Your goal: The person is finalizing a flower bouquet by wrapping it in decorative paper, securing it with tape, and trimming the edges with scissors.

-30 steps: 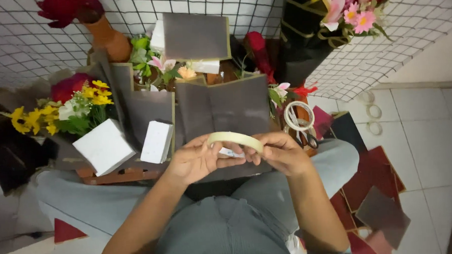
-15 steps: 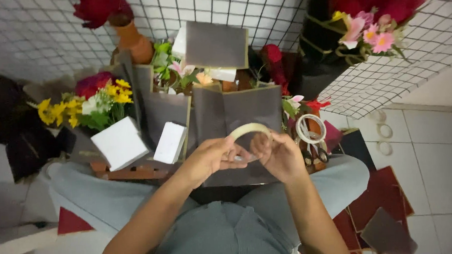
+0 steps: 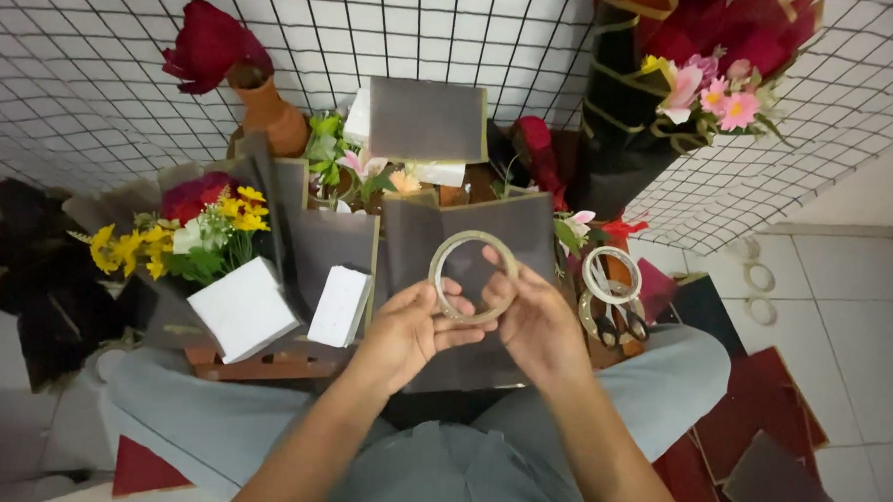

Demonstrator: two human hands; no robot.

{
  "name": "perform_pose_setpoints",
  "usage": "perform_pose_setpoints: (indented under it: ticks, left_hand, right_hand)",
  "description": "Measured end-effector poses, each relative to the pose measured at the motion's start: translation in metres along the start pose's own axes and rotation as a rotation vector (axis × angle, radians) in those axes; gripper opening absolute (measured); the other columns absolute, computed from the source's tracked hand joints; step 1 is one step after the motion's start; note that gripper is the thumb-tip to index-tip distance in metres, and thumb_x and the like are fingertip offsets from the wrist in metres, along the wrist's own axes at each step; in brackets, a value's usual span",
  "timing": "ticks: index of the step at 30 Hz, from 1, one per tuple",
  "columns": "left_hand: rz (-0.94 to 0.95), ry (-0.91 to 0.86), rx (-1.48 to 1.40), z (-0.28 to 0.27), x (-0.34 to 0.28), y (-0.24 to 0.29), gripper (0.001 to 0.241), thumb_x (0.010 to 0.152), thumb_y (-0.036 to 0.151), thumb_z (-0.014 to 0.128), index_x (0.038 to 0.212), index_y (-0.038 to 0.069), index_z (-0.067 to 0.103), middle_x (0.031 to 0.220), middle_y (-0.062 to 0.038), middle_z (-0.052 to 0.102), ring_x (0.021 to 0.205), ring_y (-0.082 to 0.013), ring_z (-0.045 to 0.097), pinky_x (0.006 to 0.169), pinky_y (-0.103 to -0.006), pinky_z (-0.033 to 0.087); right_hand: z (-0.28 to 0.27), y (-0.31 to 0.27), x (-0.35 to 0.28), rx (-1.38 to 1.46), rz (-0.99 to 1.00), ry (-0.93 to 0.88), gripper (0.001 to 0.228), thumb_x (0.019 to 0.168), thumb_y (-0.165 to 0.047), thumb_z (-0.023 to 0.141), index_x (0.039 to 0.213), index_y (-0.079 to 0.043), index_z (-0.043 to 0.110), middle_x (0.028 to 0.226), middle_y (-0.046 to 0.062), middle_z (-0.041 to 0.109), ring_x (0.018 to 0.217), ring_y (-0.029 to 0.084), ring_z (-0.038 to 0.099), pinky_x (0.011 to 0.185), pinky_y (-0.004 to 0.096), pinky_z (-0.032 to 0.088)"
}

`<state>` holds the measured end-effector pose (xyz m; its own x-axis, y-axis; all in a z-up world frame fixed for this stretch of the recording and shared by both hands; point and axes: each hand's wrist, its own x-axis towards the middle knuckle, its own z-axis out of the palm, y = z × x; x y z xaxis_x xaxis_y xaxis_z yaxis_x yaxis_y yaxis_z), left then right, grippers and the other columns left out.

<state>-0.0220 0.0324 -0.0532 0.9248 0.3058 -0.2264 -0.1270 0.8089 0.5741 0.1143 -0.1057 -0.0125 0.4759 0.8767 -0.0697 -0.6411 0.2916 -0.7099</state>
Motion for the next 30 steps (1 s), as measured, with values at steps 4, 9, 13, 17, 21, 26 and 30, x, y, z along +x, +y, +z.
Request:
perform_pose_setpoints:
  ticks: [4,9,13,17,21,26,30]
  left_hand:
    - [0.001,0.015,-0.084,-0.005,0.004,-0.010,0.033,0.107,0.027,0.043,0.120,-0.002,0.053,0.104,-0.023,0.072,0.104,-0.0410,0.072,0.093,-0.0549,0.060]
    - [-0.014,0.040,-0.274,-0.008,0.006,-0.024,0.029,0.108,0.023,0.044,0.116,0.001,0.060,0.111,-0.021,0.074,0.105,-0.0357,0.073,0.098,-0.0527,0.058]
    - [-0.024,0.051,-0.322,-0.003,0.003,-0.025,0.028,0.107,0.023,0.044,0.114,0.003,0.063,0.117,-0.021,0.074,0.106,-0.0339,0.072,0.101,-0.0530,0.057]
    - [-0.018,0.018,-0.317,0.003,-0.001,-0.024,0.026,0.105,0.026,0.048,0.116,0.008,0.065,0.120,-0.016,0.075,0.114,-0.0310,0.070,0.108,-0.0546,0.050]
    - [0.036,0.166,-0.064,-0.008,0.001,-0.029,0.041,0.098,0.013,0.057,0.137,0.001,0.056,0.135,-0.022,0.065,0.125,-0.0376,0.063,0.107,-0.0595,0.046]
    - [0.551,0.221,0.981,0.048,-0.020,0.023,0.064,0.099,0.012,0.051,0.158,0.009,0.026,0.153,-0.028,0.029,0.144,-0.0496,0.029,0.116,-0.0605,0.025]
    - [0.538,0.012,1.191,0.056,-0.029,0.040,0.050,0.096,0.004,0.048,0.146,0.010,0.054,0.157,-0.029,0.033,0.150,-0.0573,0.013,0.117,-0.0702,0.012]
  right_hand:
    - [0.019,0.003,-0.006,-0.146,-0.056,0.028,0.059,0.097,-0.011,0.049,0.151,0.010,0.037,0.091,0.005,0.052,0.087,0.018,0.053,0.079,0.034,0.048]
    - [0.027,0.015,-0.006,-0.153,-0.151,0.083,0.052,0.093,-0.001,0.059,0.143,0.013,0.051,0.091,0.014,0.064,0.088,0.023,0.066,0.082,0.036,0.052]
    - [0.033,0.018,-0.005,-0.173,-0.152,0.107,0.053,0.092,0.002,0.064,0.142,0.014,0.051,0.090,0.014,0.068,0.085,0.021,0.068,0.084,0.033,0.054]
    - [0.030,0.023,-0.002,-0.246,-0.183,0.167,0.045,0.095,-0.005,0.062,0.136,0.013,0.057,0.084,0.014,0.066,0.084,0.021,0.066,0.084,0.036,0.053]
    - [0.011,0.033,0.004,-0.342,-0.229,0.216,0.033,0.100,-0.014,0.060,0.116,0.014,0.068,0.066,0.010,0.057,0.069,0.018,0.058,0.075,0.033,0.048]
    - [0.019,0.027,-0.001,-0.582,-0.161,0.180,0.027,0.101,-0.015,0.059,0.102,0.006,0.076,0.057,0.006,0.049,0.062,0.015,0.048,0.069,0.031,0.042]
    - [0.029,0.016,-0.006,-0.799,-0.110,0.088,0.029,0.103,-0.017,0.052,0.107,-0.001,0.076,0.067,0.008,0.057,0.077,0.016,0.052,0.079,0.031,0.041]
